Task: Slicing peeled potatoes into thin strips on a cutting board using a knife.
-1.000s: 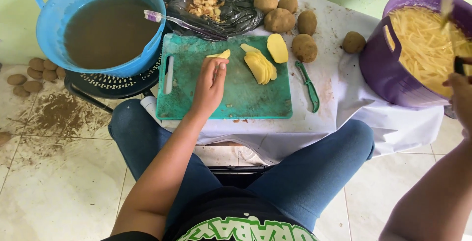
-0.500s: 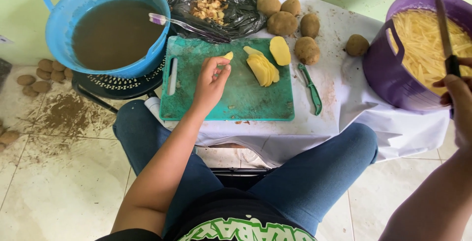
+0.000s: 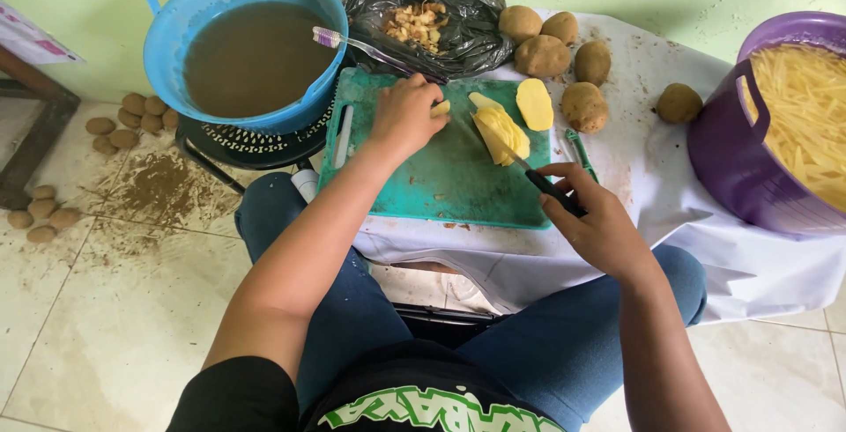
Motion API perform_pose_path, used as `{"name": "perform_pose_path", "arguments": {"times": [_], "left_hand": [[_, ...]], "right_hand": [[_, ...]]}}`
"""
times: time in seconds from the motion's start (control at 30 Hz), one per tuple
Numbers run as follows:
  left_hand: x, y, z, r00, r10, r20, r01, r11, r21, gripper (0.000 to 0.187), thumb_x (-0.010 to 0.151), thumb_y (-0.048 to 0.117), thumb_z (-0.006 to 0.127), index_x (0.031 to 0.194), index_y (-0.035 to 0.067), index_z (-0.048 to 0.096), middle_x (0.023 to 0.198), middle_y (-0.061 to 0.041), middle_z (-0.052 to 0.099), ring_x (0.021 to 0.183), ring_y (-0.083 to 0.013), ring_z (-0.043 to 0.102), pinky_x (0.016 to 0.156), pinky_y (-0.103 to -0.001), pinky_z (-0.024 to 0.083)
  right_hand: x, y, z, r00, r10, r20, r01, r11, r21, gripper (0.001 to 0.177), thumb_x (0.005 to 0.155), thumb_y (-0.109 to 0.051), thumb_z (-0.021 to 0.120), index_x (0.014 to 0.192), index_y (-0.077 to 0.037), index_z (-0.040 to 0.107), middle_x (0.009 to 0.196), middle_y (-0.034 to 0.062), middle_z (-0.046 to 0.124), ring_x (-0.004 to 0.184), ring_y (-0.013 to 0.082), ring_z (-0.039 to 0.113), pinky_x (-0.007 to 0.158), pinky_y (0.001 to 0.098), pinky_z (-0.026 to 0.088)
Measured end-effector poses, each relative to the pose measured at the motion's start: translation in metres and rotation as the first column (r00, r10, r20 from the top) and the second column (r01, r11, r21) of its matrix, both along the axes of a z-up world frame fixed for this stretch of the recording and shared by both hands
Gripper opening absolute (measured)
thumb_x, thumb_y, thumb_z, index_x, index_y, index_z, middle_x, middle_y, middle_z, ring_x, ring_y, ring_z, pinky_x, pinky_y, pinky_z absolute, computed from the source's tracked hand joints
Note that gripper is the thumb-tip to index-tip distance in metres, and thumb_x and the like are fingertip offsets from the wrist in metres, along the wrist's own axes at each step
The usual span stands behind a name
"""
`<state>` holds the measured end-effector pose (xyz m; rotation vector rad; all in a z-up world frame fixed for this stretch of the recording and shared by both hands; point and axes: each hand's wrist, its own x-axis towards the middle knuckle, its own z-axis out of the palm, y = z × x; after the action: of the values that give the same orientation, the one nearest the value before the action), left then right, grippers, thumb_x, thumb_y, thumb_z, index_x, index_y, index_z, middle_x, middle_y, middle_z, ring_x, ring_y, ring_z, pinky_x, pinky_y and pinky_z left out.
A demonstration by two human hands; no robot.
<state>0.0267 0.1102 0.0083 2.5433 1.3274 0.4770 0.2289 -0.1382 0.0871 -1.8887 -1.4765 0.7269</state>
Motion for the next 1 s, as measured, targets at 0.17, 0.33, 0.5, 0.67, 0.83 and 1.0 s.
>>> {"name": "perform_pose_path", "arguments": {"times": [0.17, 0.33, 0.5, 0.67, 0.83, 1.0], "left_hand": [[0.005, 0.013, -0.007, 1.0, -0.003, -0.028, 0.004, 0.999, 0.047, 0.017, 0.085, 0.032, 0.076, 0.096, 0.019, 0.074, 0.098, -0.002, 0.063, 0.101, -0.0294, 0.062, 0.088, -0.051, 0.042], [0.0, -0.001, 0.014, 0.998, -0.062, 0.001, 0.061, 0.994, 0.092, 0.005, 0.087, 0.023, 0.075, 0.092, 0.023, 0.074, 0.093, -0.001, 0.062, 0.098, -0.0292, 0.061, 0.086, -0.051, 0.041], [-0.009, -0.044, 0.052, 0.94, -0.248, 0.233, 0.276, 0.956, -0.098, 0.011, 0.095, 0.014, 0.069, 0.101, 0.016, 0.078, 0.102, -0.013, 0.07, 0.102, -0.038, 0.066, 0.088, -0.053, 0.047], [-0.007, -0.055, 0.035, 0.906, -0.416, 0.08, 0.422, 0.872, -0.249, 0.013, 0.095, 0.016, 0.069, 0.103, 0.016, 0.078, 0.098, -0.007, 0.07, 0.101, -0.033, 0.065, 0.094, -0.054, 0.041], [-0.01, -0.062, 0.043, 0.922, -0.386, 0.024, 0.387, 0.916, -0.111, 0.03, 0.09, 0.023, 0.077, 0.117, 0.013, 0.071, 0.105, -0.008, 0.064, 0.102, -0.0321, 0.058, 0.088, -0.048, 0.037], [-0.019, -0.071, 0.017, 0.981, -0.185, 0.063, 0.178, 0.979, 0.1, 0.014, 0.097, 0.029, 0.068, 0.105, 0.02, 0.062, 0.093, 0.001, 0.056, 0.095, -0.0257, 0.061, 0.081, -0.042, 0.034]], "right_hand": [[0.004, -0.002, -0.019, 0.988, 0.04, -0.152, -0.028, 0.996, 0.081, 0.036, 0.097, -0.01, 0.061, 0.133, -0.015, 0.063, 0.085, 0.0138, 0.072, 0.065, 0.0209, 0.061, 0.061, 0.0325, 0.048], [0.006, -0.013, -0.025, 0.95, 0.166, -0.265, -0.102, 0.966, 0.239, 0.037, 0.095, 0.0, 0.054, 0.132, -0.004, 0.058, 0.078, 0.0149, 0.07, 0.061, 0.017, 0.058, 0.059, 0.0304, 0.044], [0.011, -0.018, -0.032, 0.892, 0.153, -0.426, -0.038, 0.963, 0.266, 0.034, 0.095, 0.002, 0.041, 0.129, 0.006, 0.042, 0.092, 0.0238, 0.066, 0.064, 0.022, 0.061, 0.066, 0.0366, 0.043], [0.006, -0.013, -0.049, 0.814, 0.171, -0.555, -0.057, 0.974, 0.218, 0.031, 0.093, 0.005, 0.037, 0.123, 0.002, 0.03, 0.09, 0.0263, 0.059, 0.055, 0.0242, 0.058, 0.05, 0.0385, 0.049], [-0.019, -0.009, -0.038, 0.899, 0.146, -0.413, -0.091, 0.985, 0.15, 0.027, 0.101, -0.003, 0.034, 0.128, -0.003, 0.028, 0.077, 0.0152, 0.056, 0.041, 0.0188, 0.054, 0.037, 0.0312, 0.043], [-0.03, -0.015, -0.029, 0.98, 0.14, -0.144, -0.148, 0.988, -0.044, 0.043, 0.101, -0.011, 0.041, 0.144, -0.01, 0.032, 0.07, 0.0121, 0.058, 0.038, 0.0177, 0.056, 0.034, 0.0306, 0.048]]}}
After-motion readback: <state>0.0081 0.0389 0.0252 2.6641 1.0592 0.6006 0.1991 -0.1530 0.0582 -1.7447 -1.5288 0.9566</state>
